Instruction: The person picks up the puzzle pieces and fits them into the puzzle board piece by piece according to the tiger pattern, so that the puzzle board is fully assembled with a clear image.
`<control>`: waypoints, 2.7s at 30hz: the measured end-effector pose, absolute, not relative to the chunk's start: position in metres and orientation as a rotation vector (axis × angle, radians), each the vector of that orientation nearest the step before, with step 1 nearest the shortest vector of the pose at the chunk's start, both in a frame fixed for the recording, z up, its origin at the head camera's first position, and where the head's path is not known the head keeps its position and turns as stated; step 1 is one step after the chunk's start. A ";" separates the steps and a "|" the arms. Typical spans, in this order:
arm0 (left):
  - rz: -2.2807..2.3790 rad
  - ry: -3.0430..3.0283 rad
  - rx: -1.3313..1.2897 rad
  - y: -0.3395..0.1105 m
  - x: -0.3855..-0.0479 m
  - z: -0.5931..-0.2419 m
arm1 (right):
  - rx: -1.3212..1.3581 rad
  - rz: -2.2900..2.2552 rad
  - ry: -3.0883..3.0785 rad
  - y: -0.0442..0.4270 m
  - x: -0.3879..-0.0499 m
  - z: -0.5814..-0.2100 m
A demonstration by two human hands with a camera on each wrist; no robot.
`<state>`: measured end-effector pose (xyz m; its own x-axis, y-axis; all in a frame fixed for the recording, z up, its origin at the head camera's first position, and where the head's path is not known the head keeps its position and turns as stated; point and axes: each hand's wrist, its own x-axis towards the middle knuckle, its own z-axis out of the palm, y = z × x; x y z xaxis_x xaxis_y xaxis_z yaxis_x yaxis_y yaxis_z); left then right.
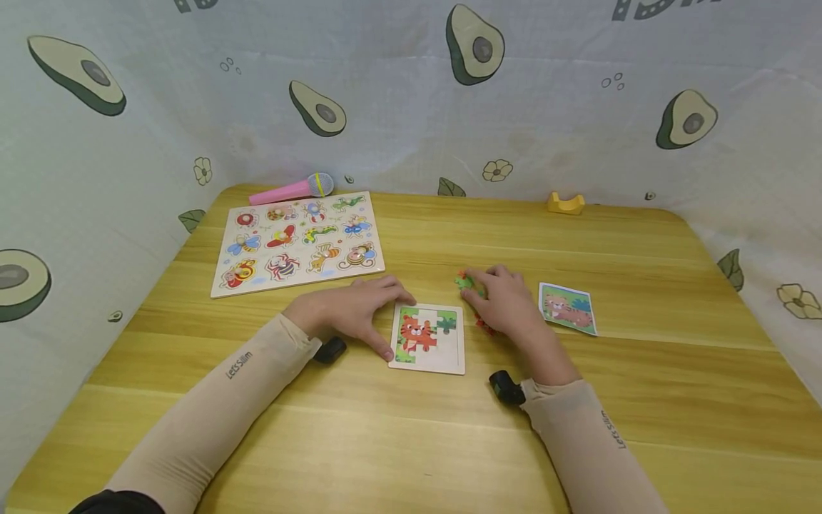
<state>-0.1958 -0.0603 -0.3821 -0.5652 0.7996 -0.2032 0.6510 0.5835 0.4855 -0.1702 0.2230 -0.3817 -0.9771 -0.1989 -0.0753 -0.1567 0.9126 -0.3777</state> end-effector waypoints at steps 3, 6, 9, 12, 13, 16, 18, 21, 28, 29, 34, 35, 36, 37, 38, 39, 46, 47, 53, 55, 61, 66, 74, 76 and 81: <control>0.501 2.417 1.164 -0.060 -0.196 -0.382 | -0.289 -0.564 2.978 0.223 -0.171 -0.384; 0.501 2.416 1.158 -0.060 -0.196 -0.382 | -0.299 -0.577 3.004 0.224 -0.172 -0.386; 0.502 2.415 1.155 -0.059 -0.196 -0.382 | -0.291 -0.605 3.041 0.223 -0.172 -0.388; 0.501 2.413 1.154 -0.059 -0.195 -0.382 | -0.282 -0.628 3.082 0.221 -0.172 -0.389; 0.498 2.413 1.155 -0.060 -0.195 -0.382 | -0.278 -0.636 3.094 0.220 -0.172 -0.389; 0.491 2.417 1.168 -0.060 -0.195 -0.382 | -0.282 -0.639 3.119 0.218 -0.171 -0.390; 0.489 2.420 1.177 -0.060 -0.195 -0.382 | -0.295 -0.647 3.123 0.218 -0.171 -0.390; 0.488 2.423 1.186 -0.060 -0.195 -0.382 | -0.304 -0.658 3.112 0.216 -0.171 -0.390; 0.494 2.419 1.181 -0.060 -0.195 -0.381 | -0.236 -0.608 3.060 0.215 -0.171 -0.387; 0.492 2.418 1.182 -0.060 -0.195 -0.382 | -0.216 -0.594 3.055 0.215 -0.171 -0.386; 0.494 2.414 1.183 -0.059 -0.195 -0.381 | -0.147 -0.559 3.049 0.215 -0.169 -0.384; 0.493 2.414 1.183 -0.059 -0.195 -0.381 | -0.150 -0.564 3.050 0.215 -0.168 -0.384; 0.493 2.413 1.182 -0.059 -0.195 -0.381 | -0.153 -0.568 3.052 0.215 -0.168 -0.384; 0.492 2.413 1.183 -0.059 -0.195 -0.381 | -0.156 -0.574 3.053 0.215 -0.168 -0.384; 0.491 2.413 1.182 -0.060 -0.195 -0.381 | -0.164 -0.579 3.054 0.216 -0.168 -0.384; 0.491 2.413 1.181 -0.060 -0.195 -0.381 | -0.173 -0.583 3.055 0.216 -0.168 -0.384; 0.496 2.410 1.175 -0.060 -0.195 -0.380 | -0.253 -0.579 3.065 0.215 -0.168 -0.384; 0.498 2.411 1.177 -0.060 -0.194 -0.380 | -0.261 -0.582 3.069 0.215 -0.168 -0.384; 0.497 2.412 1.181 -0.061 -0.193 -0.382 | -0.297 -0.612 3.083 0.216 -0.166 -0.385; 0.495 2.412 1.181 -0.061 -0.193 -0.383 | -0.308 -0.631 3.081 0.216 -0.166 -0.385; 0.494 2.417 1.187 -0.061 -0.194 -0.383 | -0.318 -0.663 3.052 0.217 -0.166 -0.379; 0.494 2.415 1.183 -0.061 -0.195 -0.383 | -0.408 -0.643 2.989 0.221 -0.167 -0.372; 0.496 2.412 1.171 -0.060 -0.196 -0.384 | -0.698 -0.669 2.797 0.226 -0.167 -0.364; 0.496 2.410 1.170 -0.060 -0.197 -0.384 | -0.733 -0.692 2.753 0.224 -0.165 -0.363; 0.493 2.415 1.171 -0.060 -0.195 -0.382 | -0.793 -0.712 2.717 0.215 -0.160 -0.360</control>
